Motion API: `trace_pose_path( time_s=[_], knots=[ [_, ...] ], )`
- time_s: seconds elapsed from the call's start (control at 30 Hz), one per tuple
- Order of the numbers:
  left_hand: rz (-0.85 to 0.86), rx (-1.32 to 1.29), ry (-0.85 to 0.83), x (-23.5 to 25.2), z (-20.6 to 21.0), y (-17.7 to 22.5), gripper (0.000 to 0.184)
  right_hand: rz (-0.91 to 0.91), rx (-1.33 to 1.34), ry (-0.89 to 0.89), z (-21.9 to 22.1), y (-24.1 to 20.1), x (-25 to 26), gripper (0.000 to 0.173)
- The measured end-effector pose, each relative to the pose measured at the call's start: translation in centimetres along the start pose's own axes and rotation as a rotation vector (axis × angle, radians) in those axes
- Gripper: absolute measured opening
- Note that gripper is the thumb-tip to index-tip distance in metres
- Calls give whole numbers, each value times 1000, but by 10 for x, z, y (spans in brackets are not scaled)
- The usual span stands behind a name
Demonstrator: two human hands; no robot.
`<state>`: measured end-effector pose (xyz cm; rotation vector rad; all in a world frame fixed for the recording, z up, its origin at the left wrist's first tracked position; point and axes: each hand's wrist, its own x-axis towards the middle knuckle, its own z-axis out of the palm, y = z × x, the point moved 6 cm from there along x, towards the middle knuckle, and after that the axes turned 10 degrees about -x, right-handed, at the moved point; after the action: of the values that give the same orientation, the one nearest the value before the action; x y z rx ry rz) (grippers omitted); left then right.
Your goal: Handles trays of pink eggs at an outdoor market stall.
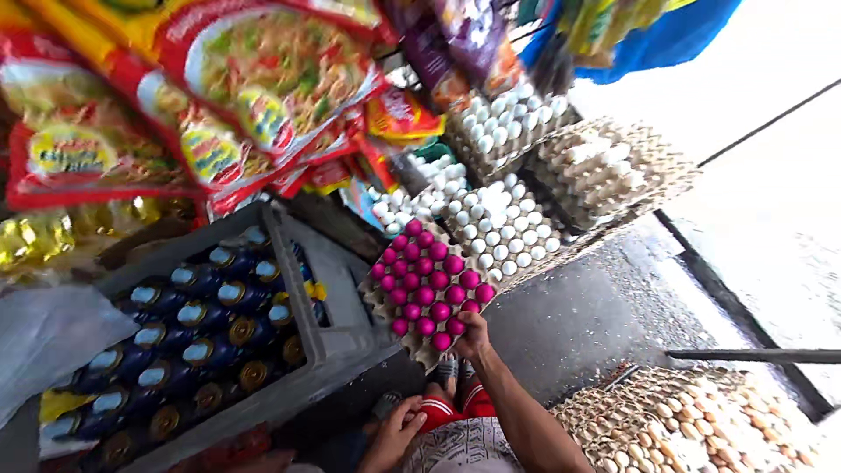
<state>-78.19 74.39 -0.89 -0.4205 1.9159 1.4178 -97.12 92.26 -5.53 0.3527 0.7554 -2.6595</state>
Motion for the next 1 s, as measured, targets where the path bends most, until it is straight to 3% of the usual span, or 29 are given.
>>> trace_pose_path(
  time_s=[0.13, 0.23, 0.33, 0.4, 0.5, 0.6, 0.67, 0.8, 0.9, 1.0],
  knots=[
    [61, -155, 38, 41, -2, 18, 49, -35, -7, -48, 7, -55, -22, 34],
    [49, -529, 136, 66, -9, 45, 40, -81, -23, -126, 0, -110, -39, 27],
    [93, -995, 189, 97, -15, 86, 51, -91, -54, -141, -10, -173, -53, 25],
    [213, -1117, 131, 112, -16, 133, 61, -84, -80, -179, -21, -216, -56, 24],
    [375, -861, 32, 127, -1, 218, 74, -55, -173, -229, -42, -284, -45, 22],
    [447, -598, 69, 147, 35, 282, 50, -36, -311, -223, -53, -351, -15, 22],
    [454, -566, 121, 165, 63, 309, 63, -12, -464, -222, -54, -391, 13, 25],
    [496, -645, 379, 201, 103, 315, 67, 148, -931, -132, -44, -444, 89, 31],
    [461, -703, 538, 227, 117, 313, 68, 240, -1174, -89, -35, -451, 148, 25],
    [373, -669, 638, 248, 113, 310, 66, 209, -1392, 20, -32, -448, 190, 29]
  ],
)
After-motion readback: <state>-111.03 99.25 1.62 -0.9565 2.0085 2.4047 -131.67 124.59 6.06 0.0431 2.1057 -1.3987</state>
